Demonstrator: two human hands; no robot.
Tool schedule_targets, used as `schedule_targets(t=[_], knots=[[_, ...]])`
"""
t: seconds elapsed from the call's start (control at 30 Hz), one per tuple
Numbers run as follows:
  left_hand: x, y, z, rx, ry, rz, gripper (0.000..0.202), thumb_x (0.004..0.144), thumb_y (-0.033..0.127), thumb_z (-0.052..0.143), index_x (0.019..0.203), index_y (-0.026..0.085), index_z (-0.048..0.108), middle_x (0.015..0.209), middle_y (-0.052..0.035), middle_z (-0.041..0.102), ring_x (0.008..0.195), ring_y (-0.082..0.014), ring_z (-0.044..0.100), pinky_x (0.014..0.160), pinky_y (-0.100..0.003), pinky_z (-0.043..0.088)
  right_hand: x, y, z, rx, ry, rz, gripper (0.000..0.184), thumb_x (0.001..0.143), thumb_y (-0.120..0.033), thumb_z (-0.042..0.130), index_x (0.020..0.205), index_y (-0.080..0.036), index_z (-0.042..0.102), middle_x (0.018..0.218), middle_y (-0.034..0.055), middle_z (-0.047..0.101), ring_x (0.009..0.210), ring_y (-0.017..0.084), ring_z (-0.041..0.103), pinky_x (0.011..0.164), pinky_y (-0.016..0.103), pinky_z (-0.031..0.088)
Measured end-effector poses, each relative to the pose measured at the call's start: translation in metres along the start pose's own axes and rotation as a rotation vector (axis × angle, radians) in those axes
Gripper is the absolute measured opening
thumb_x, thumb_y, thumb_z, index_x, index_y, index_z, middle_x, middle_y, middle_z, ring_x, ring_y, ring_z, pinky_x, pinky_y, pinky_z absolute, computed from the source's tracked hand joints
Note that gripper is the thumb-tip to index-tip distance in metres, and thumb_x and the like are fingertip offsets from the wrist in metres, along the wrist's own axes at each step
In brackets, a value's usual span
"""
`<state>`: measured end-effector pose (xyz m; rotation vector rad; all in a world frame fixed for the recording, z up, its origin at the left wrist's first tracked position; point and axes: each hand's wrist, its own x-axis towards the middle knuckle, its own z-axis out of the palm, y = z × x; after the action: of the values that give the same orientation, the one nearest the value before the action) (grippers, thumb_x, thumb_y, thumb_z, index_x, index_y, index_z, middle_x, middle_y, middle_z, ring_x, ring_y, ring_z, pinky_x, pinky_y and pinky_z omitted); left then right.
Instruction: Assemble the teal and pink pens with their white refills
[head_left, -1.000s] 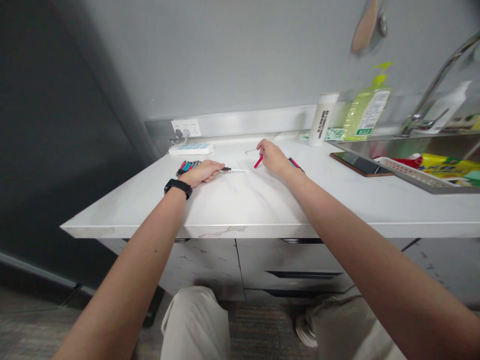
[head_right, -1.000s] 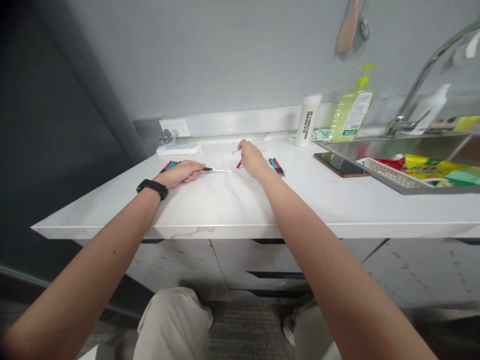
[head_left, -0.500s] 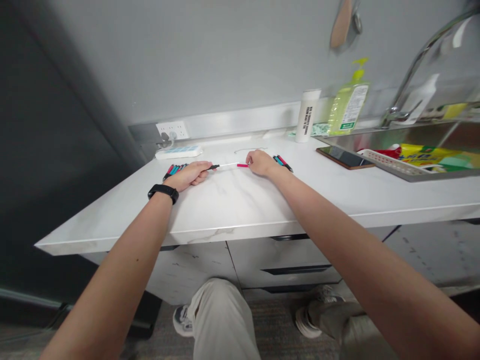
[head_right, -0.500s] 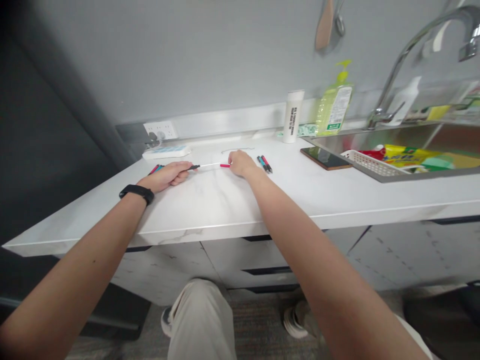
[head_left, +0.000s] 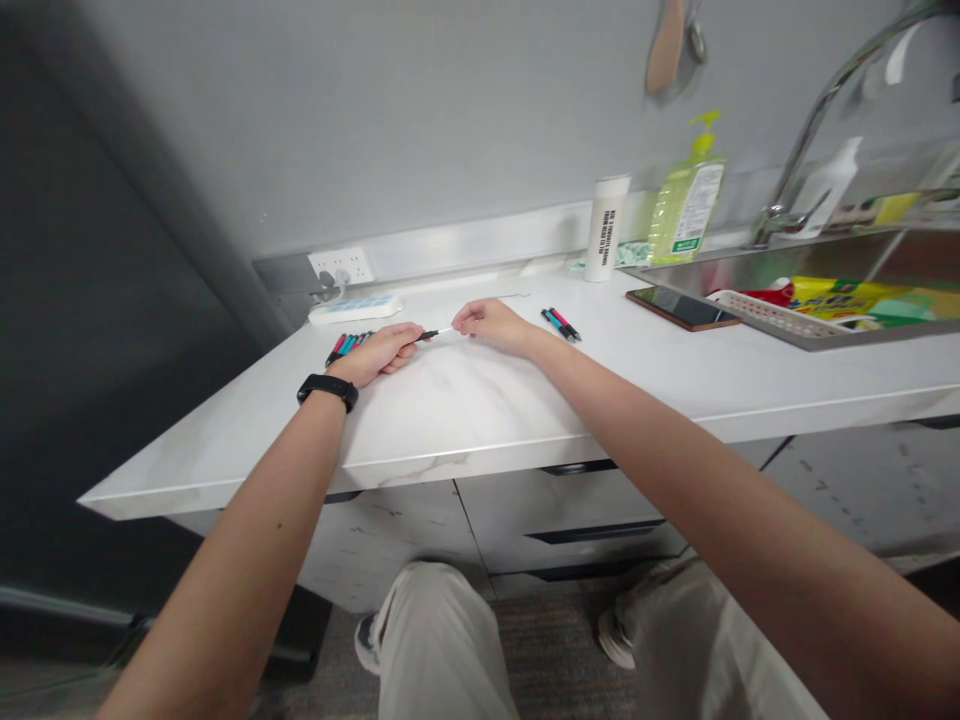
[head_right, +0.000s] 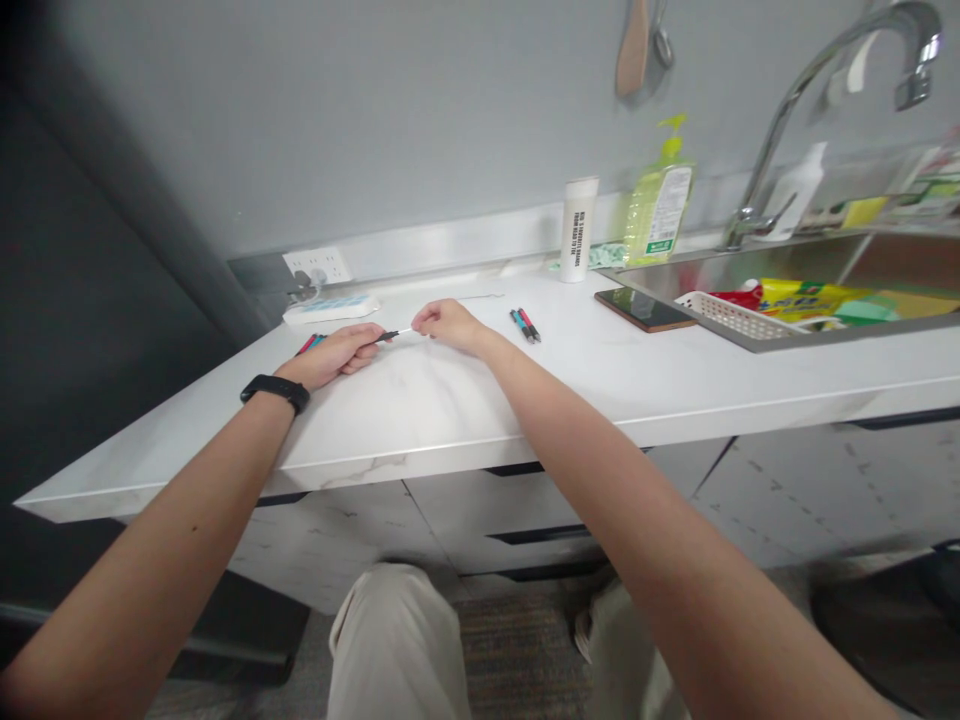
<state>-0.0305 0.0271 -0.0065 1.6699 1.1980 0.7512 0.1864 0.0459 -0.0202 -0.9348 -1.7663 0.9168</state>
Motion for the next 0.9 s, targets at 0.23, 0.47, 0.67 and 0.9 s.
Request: schedule_targets(t=[0.23,0.47,0.67,0.9], knots=[[-0.005,0.001,0.002,0.105,-0.03,0.087,0.027,0.084,0.043,0.055,0.085,0.016,0.056,0.048,0.0099,0.024,0.037,-0.0041,0.017,0.038,-0.019,0.009,-0.006,-0.014,0.0,0.362,0.022,0.102,0.012,0.07,-0.01,0.067,0.082,-0.014,0.068,0.07,0.0007,0.066,0.066,0.009,0.058,0.07,0.021,0.047],[-0.007,0.001,0.002,0.181,-0.086,0.114,0.035,0.084,0.046,0.054,0.088,0.012,0.065,0.046,0.0084,0.026,0.039,-0.0046,0.019,0.041,-0.021,0.012,-0.004,-0.013,0.003,0.484,-0.024,0.174,0.008,0.086,-0.012,0.053,0.083,-0.016,0.059,0.084,0.004,0.069,0.073,0.008,0.063,0.069,0.02,0.048],[-0.007,0.002,0.002,0.197,-0.079,0.117,0.035,0.081,0.045,0.058,0.086,0.012,0.067,0.047,0.0082,0.025,0.04,-0.0049,0.019,0.042,-0.022,0.012,-0.004,-0.015,0.004,0.561,0.014,0.219,0.006,0.09,-0.015,0.044,0.088,-0.02,0.044,0.08,0.0038,0.07,0.074,0.012,0.067,0.069,0.025,0.051],[-0.012,0.01,0.008,0.404,0.038,0.129,0.037,0.08,0.049,0.055,0.077,0.014,0.068,0.043,0.0069,0.03,0.04,-0.0075,0.022,0.044,-0.024,0.016,0.002,-0.01,-0.001,0.558,0.216,0.318,0.01,0.089,-0.013,0.034,0.09,-0.022,0.039,0.071,0.0007,0.064,0.067,0.013,0.067,0.067,0.026,0.053]])
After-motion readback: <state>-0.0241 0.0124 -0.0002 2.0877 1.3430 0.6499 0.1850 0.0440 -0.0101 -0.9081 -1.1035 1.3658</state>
